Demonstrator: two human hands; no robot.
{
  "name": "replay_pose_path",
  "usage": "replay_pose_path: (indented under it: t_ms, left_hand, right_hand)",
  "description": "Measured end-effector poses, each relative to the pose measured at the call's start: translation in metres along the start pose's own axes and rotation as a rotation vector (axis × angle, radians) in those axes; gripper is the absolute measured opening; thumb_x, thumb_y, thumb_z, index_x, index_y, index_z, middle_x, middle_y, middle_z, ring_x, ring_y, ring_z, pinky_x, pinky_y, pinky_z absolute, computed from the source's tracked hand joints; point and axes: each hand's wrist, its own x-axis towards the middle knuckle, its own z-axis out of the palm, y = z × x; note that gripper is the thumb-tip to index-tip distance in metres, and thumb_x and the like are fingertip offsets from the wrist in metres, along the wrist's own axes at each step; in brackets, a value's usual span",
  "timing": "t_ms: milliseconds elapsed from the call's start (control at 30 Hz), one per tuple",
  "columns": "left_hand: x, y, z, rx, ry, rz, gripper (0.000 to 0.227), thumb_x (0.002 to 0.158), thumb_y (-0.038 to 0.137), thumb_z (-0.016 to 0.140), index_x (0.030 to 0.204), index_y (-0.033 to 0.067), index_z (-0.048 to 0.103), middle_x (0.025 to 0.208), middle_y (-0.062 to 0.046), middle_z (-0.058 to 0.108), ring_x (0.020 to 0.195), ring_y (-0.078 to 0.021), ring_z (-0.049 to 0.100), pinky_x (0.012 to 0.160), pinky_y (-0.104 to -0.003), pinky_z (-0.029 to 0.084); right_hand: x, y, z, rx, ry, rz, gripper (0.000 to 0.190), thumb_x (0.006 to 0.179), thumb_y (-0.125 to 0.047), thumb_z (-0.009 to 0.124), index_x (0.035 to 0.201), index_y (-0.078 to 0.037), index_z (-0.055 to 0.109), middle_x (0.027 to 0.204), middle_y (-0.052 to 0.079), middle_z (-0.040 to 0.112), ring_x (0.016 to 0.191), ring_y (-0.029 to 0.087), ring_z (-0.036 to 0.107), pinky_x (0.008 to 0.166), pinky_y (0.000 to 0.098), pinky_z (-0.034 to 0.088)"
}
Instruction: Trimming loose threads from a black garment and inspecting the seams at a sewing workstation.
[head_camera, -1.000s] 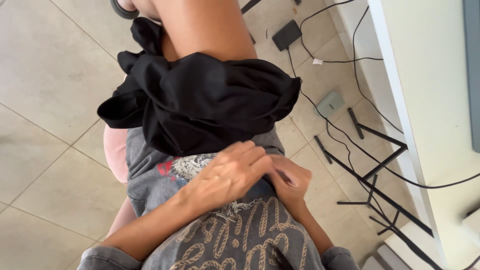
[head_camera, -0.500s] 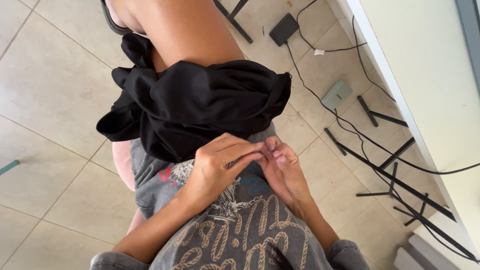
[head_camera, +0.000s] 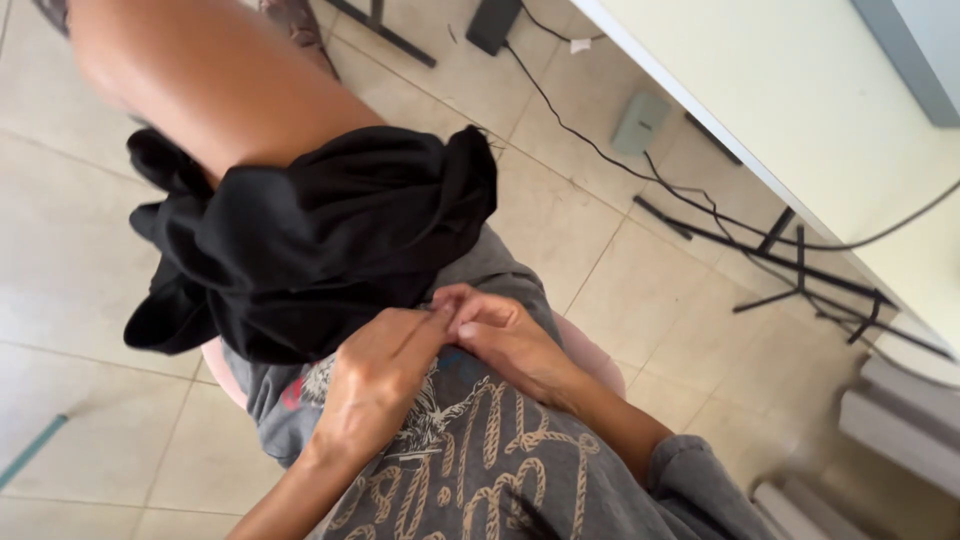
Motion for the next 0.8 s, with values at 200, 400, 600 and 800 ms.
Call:
replay_pose_path:
  t_ms: [200, 400, 600, 800]
  left_hand:
    - [0.017, 0.009, -0.005, -0.31, 0.071, -0.088, 0.012, 0.1, -0.002, 0.075, 0.11, -0.0064, 0.077, 0.105, -0.019, 0.078, 0.095, -0.0291, 0.078, 0.088, -0.037, 0.063]
    - [0.041, 0.009, -0.019, -0.31, 0.243, -0.078, 0.012, 0.093, -0.002, 0.083, 0.103, -0.0061, 0.079, 0.104, -0.016, 0.081, 0.092, -0.0216, 0.08, 0.087, -0.028, 0.068]
    - [0.053, 0.006, -0.029, -0.155, 0.029, 0.126, 0.027, 0.105, 0.0, 0.073, 0.128, -0.0143, 0.066, 0.12, -0.018, 0.062, 0.108, -0.0322, 0.064, 0.096, -0.038, 0.061]
    - [0.061, -0.009, -0.037, -0.086, 0.014, 0.176, 0.02, 0.105, -0.002, 0.069, 0.123, -0.011, 0.072, 0.12, -0.023, 0.073, 0.107, -0.0366, 0.07, 0.097, -0.042, 0.062]
  right_hand:
    - [0.005, -0.007, -0.004, -0.058, -0.064, -0.296, 0.013, 0.101, -0.021, 0.082, 0.098, -0.009, 0.079, 0.128, 0.012, 0.067, 0.105, 0.022, 0.063, 0.096, 0.0367, 0.052]
    - [0.01, -0.011, -0.004, 0.199, 0.045, -0.28, 0.012, 0.1, -0.015, 0.08, 0.1, -0.003, 0.079, 0.112, 0.014, 0.07, 0.11, 0.03, 0.072, 0.097, 0.0424, 0.062]
    - [0.004, -0.021, 0.009, -0.006, 0.031, -0.253, 0.017, 0.104, -0.011, 0.075, 0.11, 0.003, 0.08, 0.107, 0.012, 0.08, 0.1, 0.022, 0.076, 0.095, 0.0366, 0.063]
    - [-0.002, -0.044, 0.022, 0.126, -0.069, -0.162, 0.032, 0.109, -0.008, 0.062, 0.135, 0.01, 0.067, 0.132, 0.023, 0.073, 0.116, 0.032, 0.072, 0.109, 0.0483, 0.059]
